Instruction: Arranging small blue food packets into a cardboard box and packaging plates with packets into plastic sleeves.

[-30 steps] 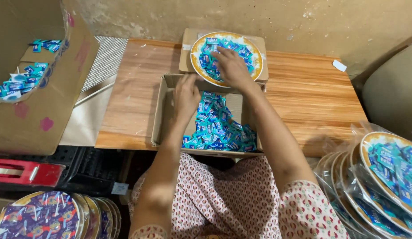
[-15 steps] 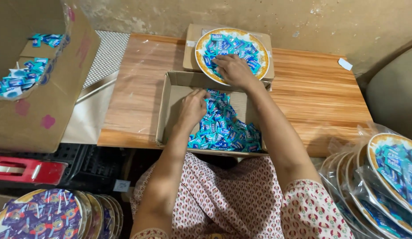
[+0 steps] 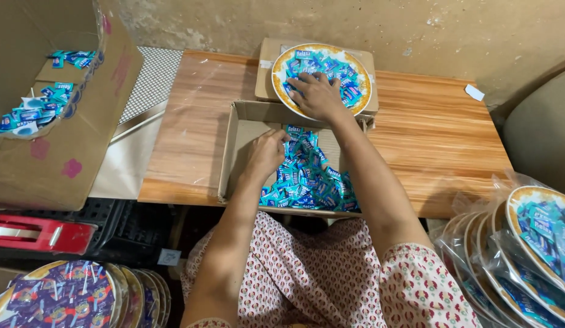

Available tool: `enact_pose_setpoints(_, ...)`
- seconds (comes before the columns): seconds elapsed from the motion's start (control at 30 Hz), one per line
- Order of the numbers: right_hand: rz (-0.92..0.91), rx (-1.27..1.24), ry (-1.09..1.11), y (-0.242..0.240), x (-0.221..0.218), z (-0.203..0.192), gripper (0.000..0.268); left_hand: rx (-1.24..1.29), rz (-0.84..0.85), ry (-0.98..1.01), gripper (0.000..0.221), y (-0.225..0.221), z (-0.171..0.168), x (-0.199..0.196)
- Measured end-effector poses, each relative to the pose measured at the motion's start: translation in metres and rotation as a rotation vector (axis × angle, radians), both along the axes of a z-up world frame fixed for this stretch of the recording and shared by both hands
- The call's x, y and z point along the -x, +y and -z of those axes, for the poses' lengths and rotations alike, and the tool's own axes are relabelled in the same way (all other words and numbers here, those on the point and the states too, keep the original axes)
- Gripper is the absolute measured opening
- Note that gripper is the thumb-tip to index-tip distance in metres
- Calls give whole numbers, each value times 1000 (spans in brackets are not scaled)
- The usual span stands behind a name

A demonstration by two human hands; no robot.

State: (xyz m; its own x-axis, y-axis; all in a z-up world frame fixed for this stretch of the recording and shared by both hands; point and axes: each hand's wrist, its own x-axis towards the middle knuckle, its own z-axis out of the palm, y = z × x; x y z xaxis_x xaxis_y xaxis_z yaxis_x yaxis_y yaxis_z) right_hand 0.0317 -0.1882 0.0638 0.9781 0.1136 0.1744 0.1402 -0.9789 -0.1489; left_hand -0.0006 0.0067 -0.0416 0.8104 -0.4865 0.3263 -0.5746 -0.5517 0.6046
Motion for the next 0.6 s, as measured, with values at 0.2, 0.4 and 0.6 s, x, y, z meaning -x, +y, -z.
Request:
enact_pose_setpoints(0.2, 94, 9, 134, -4, -15, 6, 53, 16, 14, 6, 24, 1, -4, 1)
enact_pose_setpoints(0.4, 38, -90, 128, -6, -9, 0, 51, -10, 22, 29, 22, 3, 7, -5)
enact_pose_setpoints(0.6, -178, -465, -489, -42, 47, 18, 37, -38, 26, 106, 21, 1, 13, -11)
